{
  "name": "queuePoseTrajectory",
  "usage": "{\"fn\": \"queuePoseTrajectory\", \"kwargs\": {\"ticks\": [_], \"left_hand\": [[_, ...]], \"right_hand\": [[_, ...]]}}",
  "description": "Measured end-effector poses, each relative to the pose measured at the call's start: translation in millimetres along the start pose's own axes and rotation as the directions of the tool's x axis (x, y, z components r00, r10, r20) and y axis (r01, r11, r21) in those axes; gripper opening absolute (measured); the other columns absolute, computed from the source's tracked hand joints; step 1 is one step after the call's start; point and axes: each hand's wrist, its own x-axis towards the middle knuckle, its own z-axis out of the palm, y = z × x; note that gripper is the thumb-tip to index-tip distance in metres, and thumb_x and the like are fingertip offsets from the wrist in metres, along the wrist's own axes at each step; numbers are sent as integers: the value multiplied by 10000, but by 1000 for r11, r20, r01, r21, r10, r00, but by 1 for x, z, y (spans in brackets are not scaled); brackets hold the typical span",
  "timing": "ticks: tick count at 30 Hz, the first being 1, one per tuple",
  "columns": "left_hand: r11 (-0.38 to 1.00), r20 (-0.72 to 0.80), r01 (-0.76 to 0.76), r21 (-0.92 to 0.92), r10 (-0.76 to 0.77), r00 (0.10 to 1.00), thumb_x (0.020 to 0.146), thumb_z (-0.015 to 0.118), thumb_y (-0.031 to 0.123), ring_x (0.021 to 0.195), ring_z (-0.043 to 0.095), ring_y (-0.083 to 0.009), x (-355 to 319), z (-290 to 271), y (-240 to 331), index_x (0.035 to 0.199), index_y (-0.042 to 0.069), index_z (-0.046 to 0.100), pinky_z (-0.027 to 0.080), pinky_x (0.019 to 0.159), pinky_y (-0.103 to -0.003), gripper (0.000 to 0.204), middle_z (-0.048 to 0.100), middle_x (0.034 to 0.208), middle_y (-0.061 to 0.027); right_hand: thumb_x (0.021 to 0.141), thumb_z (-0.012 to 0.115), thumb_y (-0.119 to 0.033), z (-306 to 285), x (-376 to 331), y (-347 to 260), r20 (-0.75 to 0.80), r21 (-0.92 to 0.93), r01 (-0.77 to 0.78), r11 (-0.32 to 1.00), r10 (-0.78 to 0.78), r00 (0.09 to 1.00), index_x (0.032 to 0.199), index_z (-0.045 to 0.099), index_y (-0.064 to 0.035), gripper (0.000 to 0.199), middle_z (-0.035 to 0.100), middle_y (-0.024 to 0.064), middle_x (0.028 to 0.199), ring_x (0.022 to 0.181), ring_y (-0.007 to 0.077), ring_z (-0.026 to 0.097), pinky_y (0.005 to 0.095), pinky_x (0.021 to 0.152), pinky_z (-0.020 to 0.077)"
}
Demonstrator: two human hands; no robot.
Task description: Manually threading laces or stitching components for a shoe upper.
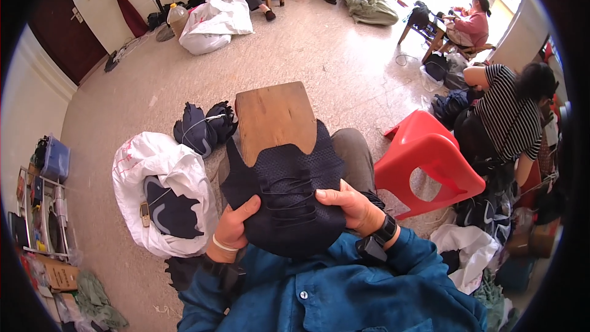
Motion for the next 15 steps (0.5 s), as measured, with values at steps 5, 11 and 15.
{"fn": "queuePoseTrajectory", "kwargs": {"ticks": [5, 11, 15], "left_hand": [[967, 130, -98, 234, 69, 989, 960, 674, 48, 1148, 654, -241, -10, 3, 11, 1349, 25, 576, 538, 1004, -383, 402, 651, 1292, -103], [992, 7, 20, 129, -21, 1000, 974, 670, 74, 1124, 670, -262, -7, 7, 5, 1313, 17, 602, 555, 984, -398, 351, 673, 1249, -118], [985, -10, 18, 169, -17, 1000, 988, 647, 91, 1135, 672, -298, -8, 7, 3, 1341, -30, 577, 547, 1015, -423, 379, 669, 1275, -159]], "right_hand": [[937, 703, -63, 4, -2, 1, -46, -84, 44, 995, -48, 998, 1402, 493, 14, 516, 639, 139, 1326, 1173, 244, 660, 386, 1032, 544], [956, 695, -69, 6, -4, 0, -80, -85, 81, 993, -88, 993, 1366, 537, 8, 446, 662, 122, 1290, 1147, 228, 668, 373, 1012, 555], [966, 691, -91, 6, -6, -4, -103, -29, 70, 997, -72, 992, 1352, 552, 9, 422, 666, 122, 1282, 1134, 226, 671, 369, 1005, 558]]}}
